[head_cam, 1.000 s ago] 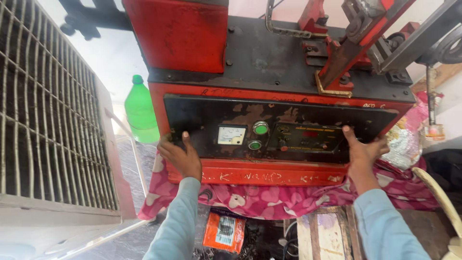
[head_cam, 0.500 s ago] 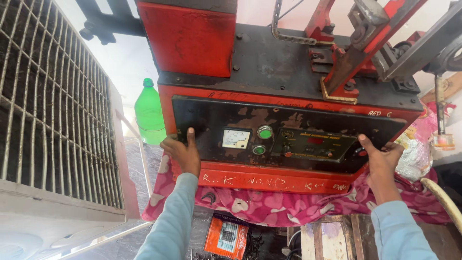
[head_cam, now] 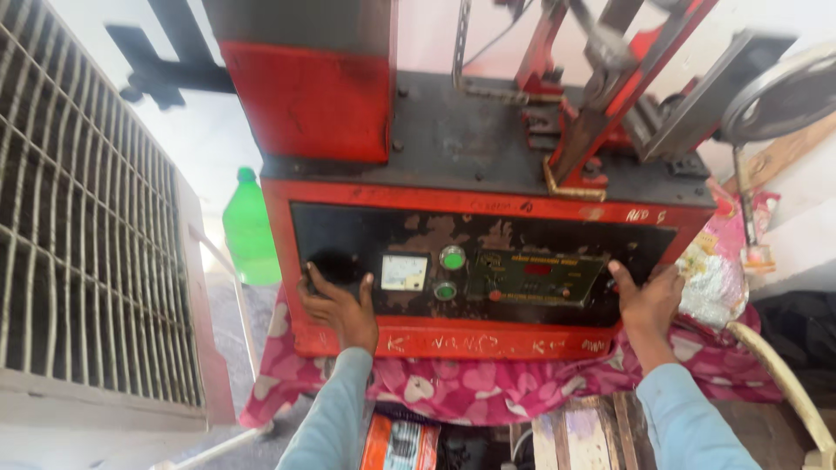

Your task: The person uses a screwdriver to work on wiring and components inside the open base of a red machine, rearranging wires by hand. They then close the machine's front panel and press buttons and turn a knob on the digital counter control panel while the machine runs, before resetting the counter to zero.

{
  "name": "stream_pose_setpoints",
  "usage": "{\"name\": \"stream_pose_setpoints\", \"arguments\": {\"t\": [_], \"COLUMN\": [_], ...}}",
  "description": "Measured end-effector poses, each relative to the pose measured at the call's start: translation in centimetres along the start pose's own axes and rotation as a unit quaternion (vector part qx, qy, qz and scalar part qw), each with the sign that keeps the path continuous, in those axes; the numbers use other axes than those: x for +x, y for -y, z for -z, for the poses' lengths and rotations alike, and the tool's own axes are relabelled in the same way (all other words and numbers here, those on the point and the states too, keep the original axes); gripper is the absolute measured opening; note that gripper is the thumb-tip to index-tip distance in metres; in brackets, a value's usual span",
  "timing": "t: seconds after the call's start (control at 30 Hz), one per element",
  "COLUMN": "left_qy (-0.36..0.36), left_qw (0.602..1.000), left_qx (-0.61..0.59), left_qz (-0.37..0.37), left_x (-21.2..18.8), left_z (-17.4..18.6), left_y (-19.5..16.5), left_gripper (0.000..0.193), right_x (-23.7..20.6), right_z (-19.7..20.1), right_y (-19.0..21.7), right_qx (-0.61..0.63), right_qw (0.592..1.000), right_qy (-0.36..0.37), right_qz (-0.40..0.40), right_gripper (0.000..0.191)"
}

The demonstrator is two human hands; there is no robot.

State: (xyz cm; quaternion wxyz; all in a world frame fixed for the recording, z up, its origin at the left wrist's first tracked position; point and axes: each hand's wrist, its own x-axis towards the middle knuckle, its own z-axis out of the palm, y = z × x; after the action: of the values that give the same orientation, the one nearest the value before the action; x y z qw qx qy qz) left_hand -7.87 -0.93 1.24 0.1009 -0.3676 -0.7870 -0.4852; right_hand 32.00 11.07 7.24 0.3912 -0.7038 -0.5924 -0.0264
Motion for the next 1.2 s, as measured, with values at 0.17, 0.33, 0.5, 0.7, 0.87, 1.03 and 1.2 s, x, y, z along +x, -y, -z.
{"name": "stream_pose_setpoints", "arguments": {"t": [0.17, 0.33, 0.5, 0.7, 0.87, 1.03, 1.2], "left_qy": [0.149, 0.375, 0.299, 0.225, 0.191, 0.217, 0.236], "left_qw": [0.957, 0.914, 0.927, 0.968, 0.977, 0.970, 0.963], "left_qx": [0.219, 0.154, 0.224, 0.102, 0.092, 0.108, 0.119], "left_qz": [-0.117, 0.031, -0.020, 0.030, 0.027, 0.026, 0.053], "left_x": [3.3, 4.3, 3.6, 0.7, -0.2, 1.1, 0.0], "left_z": [-0.5, -0.2, 1.4, 2.7, 0.8, 0.6, 2.0], "left_y": [-1.7, -3.5, -4.7, -2.3, -0.8, -0.6, -1.0], "left_gripper": [0.115, 0.147, 0.146, 0.135, 0.134, 0.142, 0.146], "right_x": [2.1, 2.6, 0.6, -3.8, -6.9, -6.9, -8.0], "right_z": [0.3, -0.8, -0.4, -2.7, -3.3, -4.2, -3.5], "right_y": [1.6, 1.3, 1.7, 4.1, 1.4, 1.0, 2.3], "right_qx": [-0.197, -0.182, -0.112, -0.093, 0.032, 0.018, 0.013], "right_qw": [0.958, 0.957, 0.946, 0.945, 0.985, 0.988, 0.941], "right_qy": [0.185, 0.224, 0.294, 0.260, 0.168, 0.144, 0.233], "right_qz": [-0.096, -0.025, -0.083, -0.178, -0.035, -0.048, -0.245], "right_gripper": [0.074, 0.071, 0.138, 0.176, 0.164, 0.157, 0.147]}}
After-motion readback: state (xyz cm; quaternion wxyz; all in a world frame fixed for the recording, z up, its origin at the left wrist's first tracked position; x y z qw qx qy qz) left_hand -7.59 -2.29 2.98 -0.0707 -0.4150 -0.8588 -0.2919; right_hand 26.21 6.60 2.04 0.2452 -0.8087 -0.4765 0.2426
